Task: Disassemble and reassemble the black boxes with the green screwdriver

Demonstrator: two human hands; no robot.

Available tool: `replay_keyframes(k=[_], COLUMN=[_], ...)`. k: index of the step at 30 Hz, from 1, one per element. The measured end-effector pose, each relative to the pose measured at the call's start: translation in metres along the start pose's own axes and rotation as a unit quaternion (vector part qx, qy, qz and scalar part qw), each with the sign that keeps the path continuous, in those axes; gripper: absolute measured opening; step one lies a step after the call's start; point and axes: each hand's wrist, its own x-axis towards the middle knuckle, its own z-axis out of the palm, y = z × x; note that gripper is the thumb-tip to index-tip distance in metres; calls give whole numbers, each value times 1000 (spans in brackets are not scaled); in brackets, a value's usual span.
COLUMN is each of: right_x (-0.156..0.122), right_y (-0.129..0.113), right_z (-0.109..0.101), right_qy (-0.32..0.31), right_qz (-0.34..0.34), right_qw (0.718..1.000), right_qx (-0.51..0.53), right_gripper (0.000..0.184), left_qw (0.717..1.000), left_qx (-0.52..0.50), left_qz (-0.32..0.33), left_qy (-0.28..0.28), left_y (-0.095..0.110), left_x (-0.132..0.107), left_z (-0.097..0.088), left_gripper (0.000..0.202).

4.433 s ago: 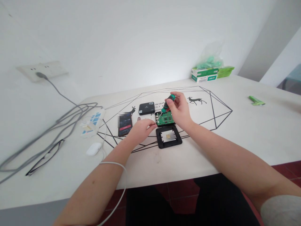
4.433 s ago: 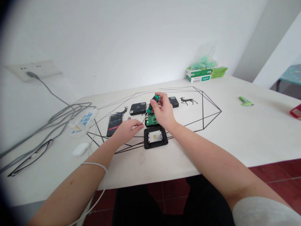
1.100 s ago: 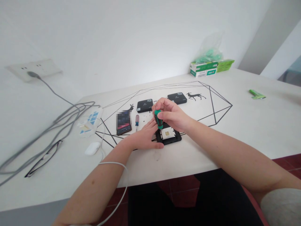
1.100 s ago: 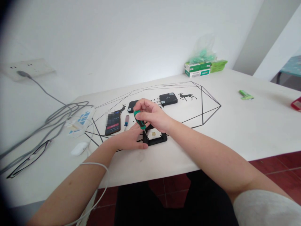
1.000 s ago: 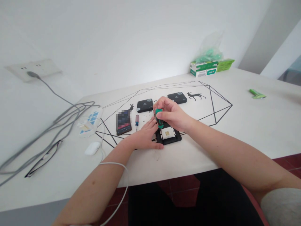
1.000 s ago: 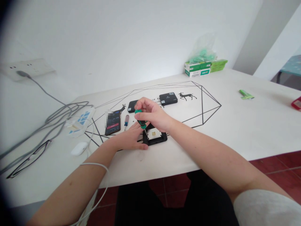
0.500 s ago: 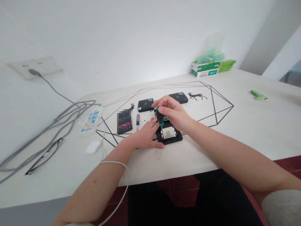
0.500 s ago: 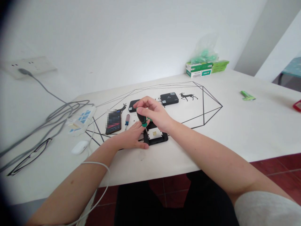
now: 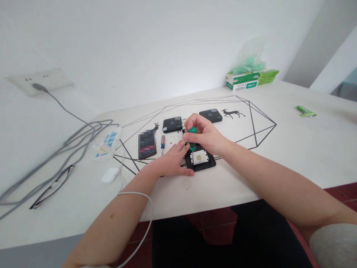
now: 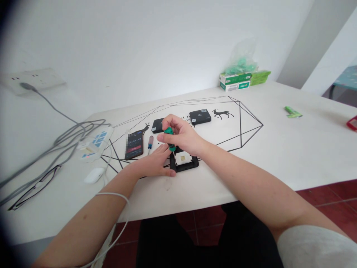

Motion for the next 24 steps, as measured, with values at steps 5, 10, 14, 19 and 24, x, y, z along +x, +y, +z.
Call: replay_keyframes(k=[5, 10, 14, 19, 24], right_x=[0, -4, -6, -5, -4], right_y=[0, -1, 1, 6, 7], right_z=[0, -1, 1, 1, 1], right_qy=[-28, -71, -80, -78, -7], right_qz=[-10, 56, 90, 51, 20], right_qw=[999, 995, 992, 995, 999], right_qx=[-12, 35, 48, 28, 32], right_gripper=[33, 22, 21, 30, 34], left_qw=[1000, 1000, 999, 1000, 1000], left_qx=[-10, -17, -22, -19, -22], left_qz=[2, 10, 4, 0, 0], left_qy=[-1, -14, -26, -25, -15], left_y=[5, 14, 14, 10, 7], left_x=[0, -1, 0, -1, -2], left_z=[-4, -13, -14, -10, -11], left_gripper=[119, 124, 120, 119, 124])
